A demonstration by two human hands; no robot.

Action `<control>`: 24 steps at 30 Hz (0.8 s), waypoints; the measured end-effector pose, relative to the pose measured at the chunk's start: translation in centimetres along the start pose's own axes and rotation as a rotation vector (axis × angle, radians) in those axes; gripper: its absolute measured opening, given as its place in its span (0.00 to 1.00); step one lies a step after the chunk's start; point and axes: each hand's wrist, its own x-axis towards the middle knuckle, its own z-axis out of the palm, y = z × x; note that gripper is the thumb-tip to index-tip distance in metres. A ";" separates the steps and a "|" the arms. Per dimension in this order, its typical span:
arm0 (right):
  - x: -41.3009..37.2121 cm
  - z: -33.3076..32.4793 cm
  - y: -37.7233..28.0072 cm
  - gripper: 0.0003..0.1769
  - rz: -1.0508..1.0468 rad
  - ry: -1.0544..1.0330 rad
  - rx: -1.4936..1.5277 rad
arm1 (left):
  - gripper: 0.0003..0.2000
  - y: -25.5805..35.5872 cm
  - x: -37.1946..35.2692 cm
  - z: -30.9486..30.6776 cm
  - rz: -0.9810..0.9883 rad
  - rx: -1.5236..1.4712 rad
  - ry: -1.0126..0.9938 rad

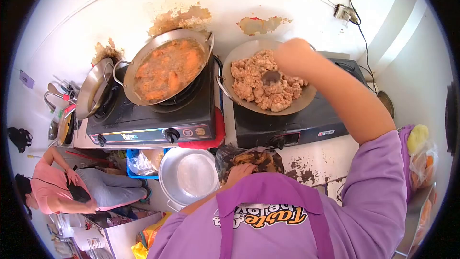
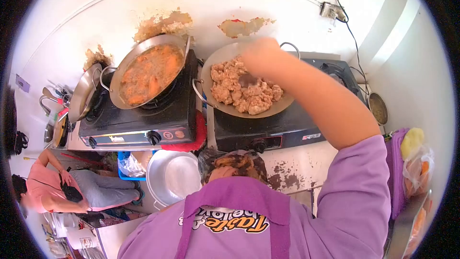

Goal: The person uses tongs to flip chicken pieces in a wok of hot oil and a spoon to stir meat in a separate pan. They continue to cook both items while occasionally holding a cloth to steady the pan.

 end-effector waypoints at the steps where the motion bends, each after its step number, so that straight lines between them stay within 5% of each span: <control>1: -0.2 -1.3 0.3 0.04 0.003 -0.011 -0.001 | 0.18 0.2 0.3 -0.6 -0.002 0.016 0.029; 11: -1.6 -0.5 -6.6 0.04 -0.481 0.109 -0.112 | 0.19 -0.3 0.2 -0.6 -0.016 0.012 -0.029; 17: 1.2 7.3 -10.5 0.08 -0.468 -0.043 -0.396 | 0.19 0.0 0.2 -0.8 0.002 0.000 -0.001; 24: 4.2 4.6 -9.5 0.08 -0.410 -0.194 -0.223 | 0.19 0.2 0.0 -1.1 0.022 -0.020 0.052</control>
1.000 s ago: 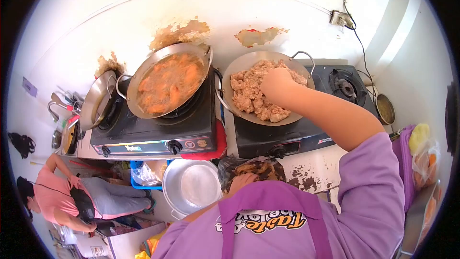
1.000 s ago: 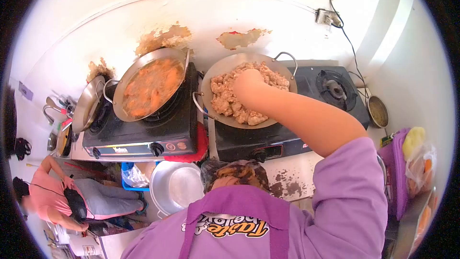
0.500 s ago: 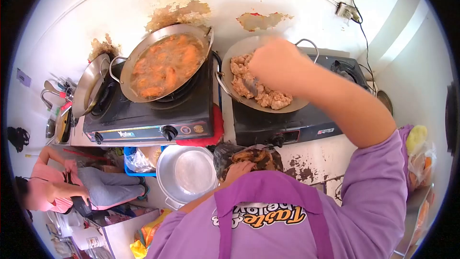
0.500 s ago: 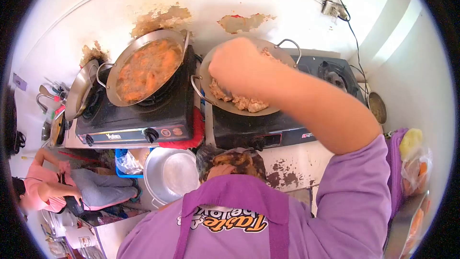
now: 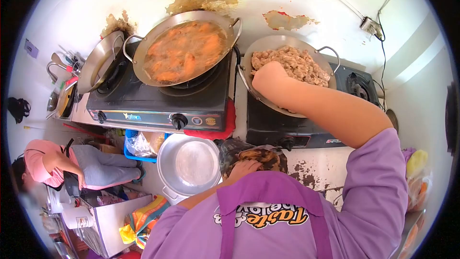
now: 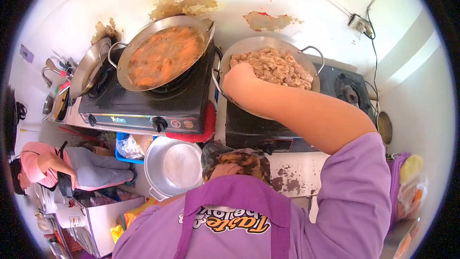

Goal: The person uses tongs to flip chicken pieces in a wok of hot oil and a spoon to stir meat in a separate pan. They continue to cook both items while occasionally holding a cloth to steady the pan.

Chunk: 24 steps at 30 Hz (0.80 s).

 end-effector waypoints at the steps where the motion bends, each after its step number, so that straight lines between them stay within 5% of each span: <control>1: 0.3 0.0 0.2 0.08 -0.007 0.002 -0.002 | 0.19 -0.1 0.0 0.0 0.018 0.005 0.010; 4: 0.4 -0.2 0.9 0.07 -0.064 -0.036 -0.057 | 0.19 -0.3 0.2 0.2 -0.027 -0.020 -0.107; 24: -8.1 0.7 10.7 0.04 0.338 0.050 0.215 | 0.19 0.2 0.4 -0.4 -0.025 0.003 -0.038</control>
